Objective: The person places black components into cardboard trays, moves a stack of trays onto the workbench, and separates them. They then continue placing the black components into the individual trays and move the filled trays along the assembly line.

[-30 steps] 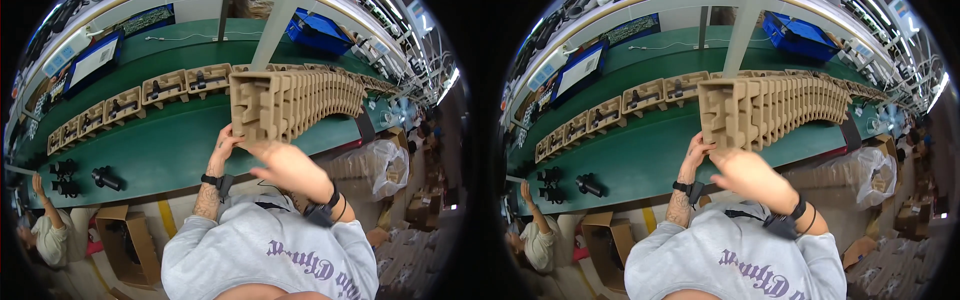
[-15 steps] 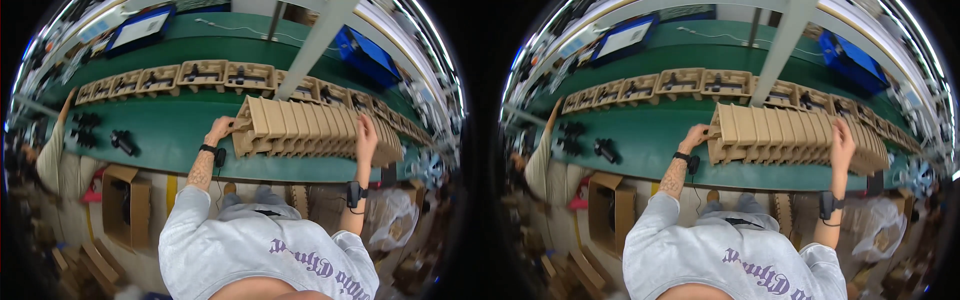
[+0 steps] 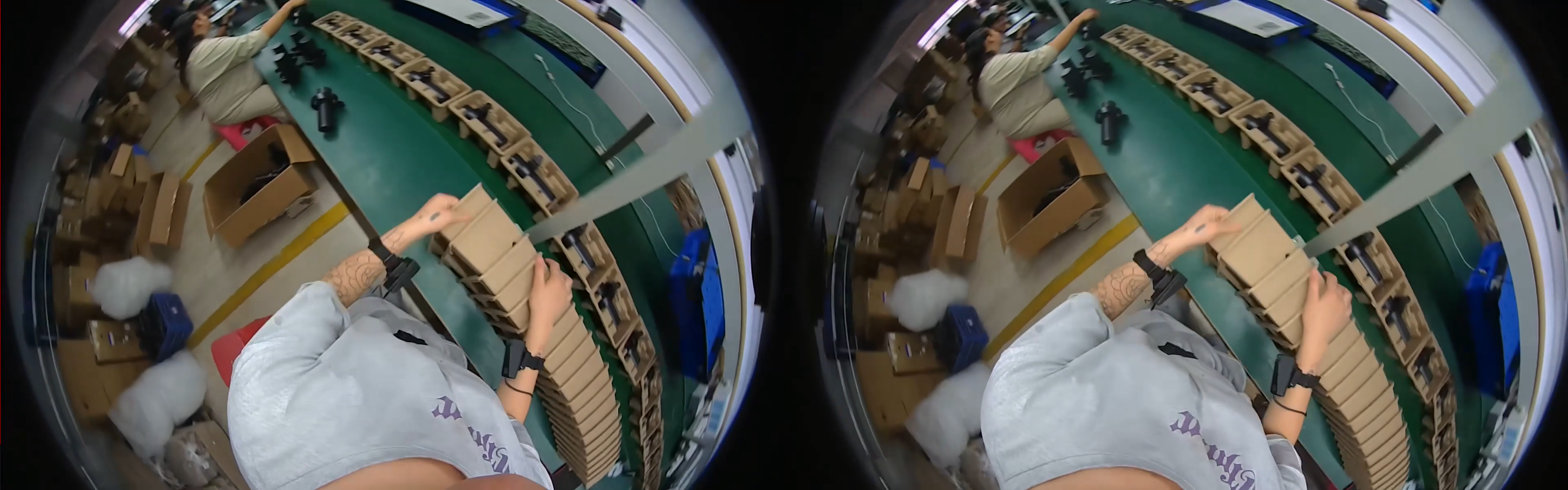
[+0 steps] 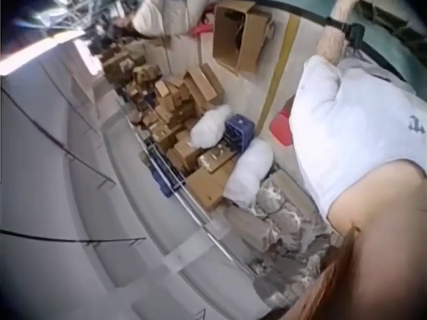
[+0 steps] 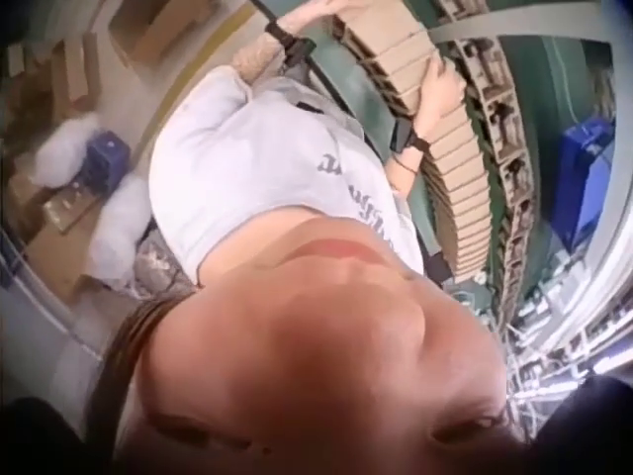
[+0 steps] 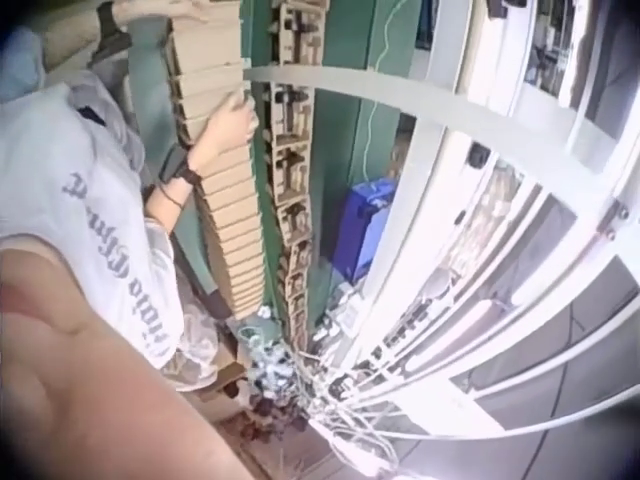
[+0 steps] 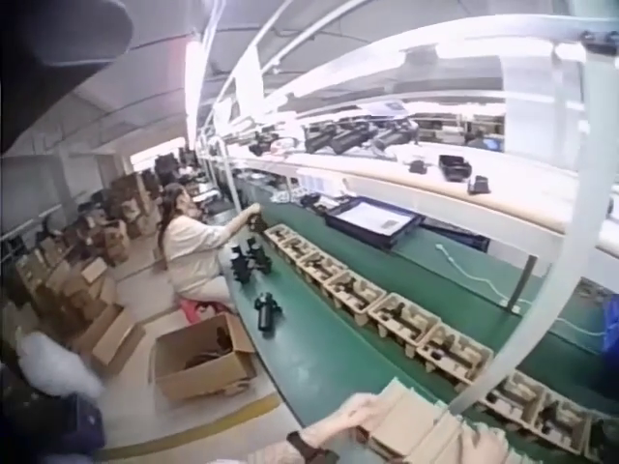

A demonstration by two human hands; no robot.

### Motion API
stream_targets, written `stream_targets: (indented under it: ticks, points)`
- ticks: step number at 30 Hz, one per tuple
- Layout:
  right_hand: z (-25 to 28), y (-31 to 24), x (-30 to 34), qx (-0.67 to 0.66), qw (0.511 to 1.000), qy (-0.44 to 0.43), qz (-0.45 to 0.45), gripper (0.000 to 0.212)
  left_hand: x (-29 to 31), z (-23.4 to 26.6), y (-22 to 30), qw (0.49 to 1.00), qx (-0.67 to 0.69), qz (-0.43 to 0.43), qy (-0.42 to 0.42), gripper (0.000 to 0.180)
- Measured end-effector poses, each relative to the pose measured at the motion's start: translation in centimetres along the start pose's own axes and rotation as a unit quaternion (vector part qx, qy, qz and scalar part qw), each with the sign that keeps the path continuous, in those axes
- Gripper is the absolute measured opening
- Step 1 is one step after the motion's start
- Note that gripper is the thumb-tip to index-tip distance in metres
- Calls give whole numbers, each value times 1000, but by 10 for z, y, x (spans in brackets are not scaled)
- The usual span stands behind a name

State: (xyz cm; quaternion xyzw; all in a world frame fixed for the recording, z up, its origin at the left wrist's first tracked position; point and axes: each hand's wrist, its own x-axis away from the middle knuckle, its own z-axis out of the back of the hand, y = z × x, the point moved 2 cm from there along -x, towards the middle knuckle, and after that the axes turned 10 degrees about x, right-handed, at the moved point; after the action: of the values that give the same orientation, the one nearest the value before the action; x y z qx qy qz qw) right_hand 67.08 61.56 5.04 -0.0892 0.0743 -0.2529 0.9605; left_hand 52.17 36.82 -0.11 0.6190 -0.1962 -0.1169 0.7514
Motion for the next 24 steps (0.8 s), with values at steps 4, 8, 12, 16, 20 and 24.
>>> stream_targets:
  ticks: [4, 8, 12, 16, 20, 24]
  points:
    - [2, -2, 2, -17, 1000, 16, -5, 48, 0, 63, 17, 983, 36, -87, 160, 31]
    - [4, -4, 6, -26, 1000, -12, -5, 51, -12, 115, 51, 964, -95, -102, 228, 29]
    - [46, -68, -12, 20, 988, -30, 147, 64, -49, 168, 50, 955, -119, -102, 252, 30]
    - [29, -71, -39, -53, 996, -14, 76, 54, -147, 229, 23, 911, -317, -138, 226, 31]
    - [-3, -59, -30, 20, 981, -20, -191, 46, -219, 289, 14, 909, -322, -157, 214, 27]
    - [19, -132, -28, -133, 987, 32, -88, 67, -183, 301, 53, 919, -271, -205, 197, 22]
